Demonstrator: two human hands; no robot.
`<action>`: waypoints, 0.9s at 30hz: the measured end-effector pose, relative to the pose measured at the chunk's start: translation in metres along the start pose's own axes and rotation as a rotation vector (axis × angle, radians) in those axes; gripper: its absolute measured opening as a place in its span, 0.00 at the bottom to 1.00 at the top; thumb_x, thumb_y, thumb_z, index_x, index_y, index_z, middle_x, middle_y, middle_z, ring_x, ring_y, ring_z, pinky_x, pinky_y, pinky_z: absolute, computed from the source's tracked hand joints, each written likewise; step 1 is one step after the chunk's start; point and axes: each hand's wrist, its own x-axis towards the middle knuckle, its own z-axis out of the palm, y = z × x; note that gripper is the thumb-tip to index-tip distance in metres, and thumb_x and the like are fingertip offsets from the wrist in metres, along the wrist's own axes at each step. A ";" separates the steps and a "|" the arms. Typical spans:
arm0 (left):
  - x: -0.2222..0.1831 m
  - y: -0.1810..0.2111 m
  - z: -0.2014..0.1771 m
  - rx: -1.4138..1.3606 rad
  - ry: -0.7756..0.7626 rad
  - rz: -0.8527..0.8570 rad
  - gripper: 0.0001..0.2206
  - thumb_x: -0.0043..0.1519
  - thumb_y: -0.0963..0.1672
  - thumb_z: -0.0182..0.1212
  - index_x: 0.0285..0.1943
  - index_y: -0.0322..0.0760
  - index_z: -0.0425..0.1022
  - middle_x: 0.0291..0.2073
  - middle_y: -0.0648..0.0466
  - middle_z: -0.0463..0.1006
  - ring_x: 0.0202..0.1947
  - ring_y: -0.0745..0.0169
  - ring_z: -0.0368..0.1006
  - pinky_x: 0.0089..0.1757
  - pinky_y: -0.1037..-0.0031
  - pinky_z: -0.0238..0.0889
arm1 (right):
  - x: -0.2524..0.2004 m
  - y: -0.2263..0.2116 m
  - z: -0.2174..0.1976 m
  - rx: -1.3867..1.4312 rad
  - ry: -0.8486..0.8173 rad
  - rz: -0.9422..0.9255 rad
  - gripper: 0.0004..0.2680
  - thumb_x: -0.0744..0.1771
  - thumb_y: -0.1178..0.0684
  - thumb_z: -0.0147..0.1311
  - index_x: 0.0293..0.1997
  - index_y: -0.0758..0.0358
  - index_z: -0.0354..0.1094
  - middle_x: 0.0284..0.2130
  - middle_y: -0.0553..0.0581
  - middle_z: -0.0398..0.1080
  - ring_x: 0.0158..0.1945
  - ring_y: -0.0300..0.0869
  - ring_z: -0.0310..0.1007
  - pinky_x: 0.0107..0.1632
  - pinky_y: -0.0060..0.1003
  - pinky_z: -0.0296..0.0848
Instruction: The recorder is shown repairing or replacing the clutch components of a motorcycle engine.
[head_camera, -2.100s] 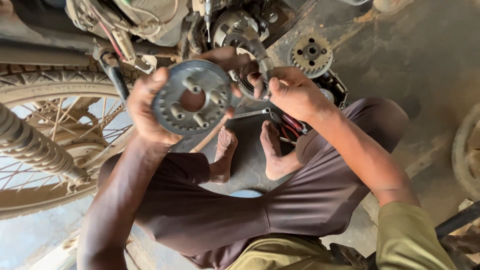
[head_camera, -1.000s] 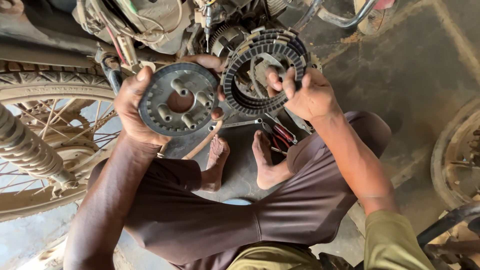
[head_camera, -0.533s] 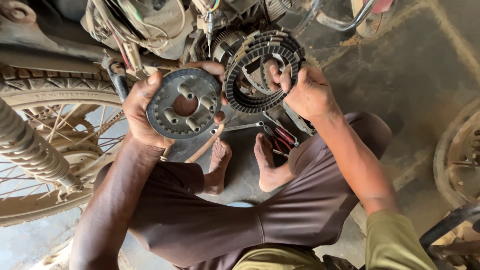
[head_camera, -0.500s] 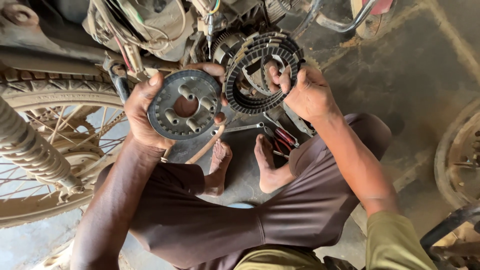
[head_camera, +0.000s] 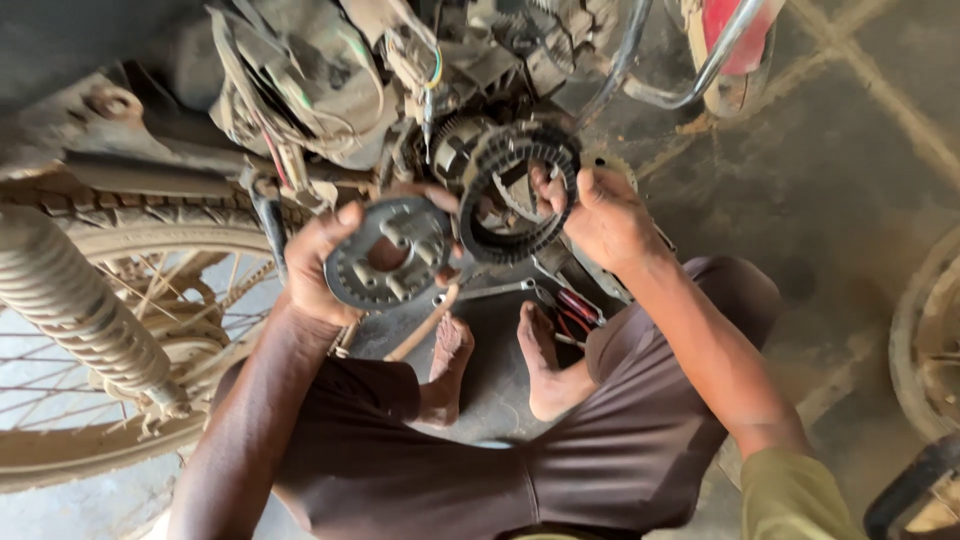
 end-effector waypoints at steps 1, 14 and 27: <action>-0.001 0.001 0.002 0.014 -0.007 0.005 0.41 0.60 0.57 0.64 0.71 0.19 0.62 0.51 0.35 0.76 0.48 0.43 0.77 0.49 0.53 0.74 | 0.000 0.004 -0.003 -0.004 -0.009 -0.013 0.14 0.73 0.45 0.51 0.43 0.69 0.71 0.54 0.62 0.68 0.58 0.46 0.62 0.59 0.43 0.62; 0.004 -0.008 0.006 -0.112 0.108 -0.026 0.37 0.60 0.54 0.62 0.70 0.20 0.63 0.50 0.37 0.77 0.51 0.46 0.76 0.49 0.54 0.71 | 0.007 0.019 -0.010 0.181 0.242 0.083 0.09 0.73 0.49 0.52 0.46 0.65 0.68 0.40 0.57 0.69 0.54 0.46 0.67 0.58 0.43 0.66; 0.016 -0.007 0.005 -0.027 0.470 -0.006 0.25 0.65 0.52 0.45 0.59 0.26 0.73 0.47 0.42 0.81 0.45 0.42 0.78 0.42 0.53 0.72 | 0.009 0.018 0.004 0.091 0.363 0.248 0.12 0.71 0.45 0.51 0.50 0.64 0.72 0.38 0.52 0.73 0.42 0.41 0.73 0.41 0.33 0.68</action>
